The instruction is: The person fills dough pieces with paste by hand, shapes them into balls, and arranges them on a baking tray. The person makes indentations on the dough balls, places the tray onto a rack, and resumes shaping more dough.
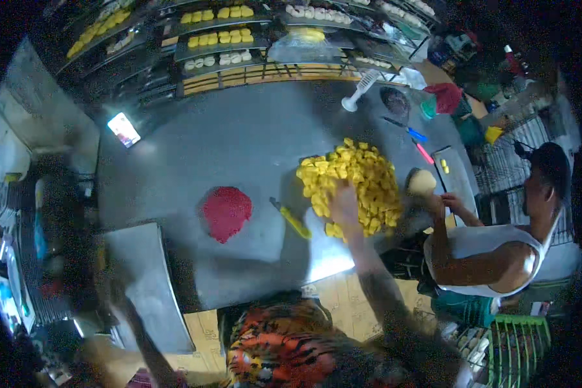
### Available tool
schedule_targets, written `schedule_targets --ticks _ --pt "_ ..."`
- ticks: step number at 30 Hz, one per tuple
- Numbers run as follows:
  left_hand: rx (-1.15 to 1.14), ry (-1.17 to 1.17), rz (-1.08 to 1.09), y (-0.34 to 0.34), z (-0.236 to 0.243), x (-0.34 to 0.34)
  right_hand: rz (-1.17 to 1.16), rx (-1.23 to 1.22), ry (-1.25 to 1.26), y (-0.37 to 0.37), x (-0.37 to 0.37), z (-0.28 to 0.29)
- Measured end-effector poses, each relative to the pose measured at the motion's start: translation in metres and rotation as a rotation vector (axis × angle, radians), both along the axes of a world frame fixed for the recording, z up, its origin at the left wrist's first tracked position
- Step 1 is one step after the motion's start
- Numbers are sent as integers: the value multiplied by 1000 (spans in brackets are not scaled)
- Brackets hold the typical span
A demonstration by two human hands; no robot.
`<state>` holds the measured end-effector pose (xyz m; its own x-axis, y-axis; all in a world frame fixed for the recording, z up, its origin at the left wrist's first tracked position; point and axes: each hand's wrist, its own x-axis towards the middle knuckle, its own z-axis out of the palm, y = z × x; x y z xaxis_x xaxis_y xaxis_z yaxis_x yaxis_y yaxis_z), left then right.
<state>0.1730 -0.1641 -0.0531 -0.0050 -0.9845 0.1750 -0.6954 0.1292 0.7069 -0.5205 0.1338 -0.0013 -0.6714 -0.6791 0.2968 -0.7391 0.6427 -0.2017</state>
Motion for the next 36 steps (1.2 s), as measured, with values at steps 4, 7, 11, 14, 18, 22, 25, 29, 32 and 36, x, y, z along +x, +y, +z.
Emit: schedule_targets --ticks 4,7,11,14,18,22,25,29,32,36 --pt "347 637 -503 113 61 -186 -78 156 163 37 -63 -35" --pt "608 742 -524 142 54 -248 147 -249 -307 -11 -21 11" --pt "1214 1359 -363 166 50 -316 289 -417 -936 -32 125 2" --pt "883 890 -684 155 10 -286 476 -7 -984 -51 229 22" --pt "964 719 -384 131 4 -244 393 -337 -1214 -66 220 -32" --pt "1050 945 -410 108 7 -194 59 -292 -567 -112 195 -59" --pt "1001 763 -424 106 40 -188 105 -334 -372 -123 201 -63" --pt "860 793 -501 116 42 -193 123 -354 -437 -121 197 -57" --pt "782 406 -506 123 26 -193 156 -332 -411 -119 192 -60" --pt "737 648 -431 160 20 -205 286 -187 -471 -114 178 -46"
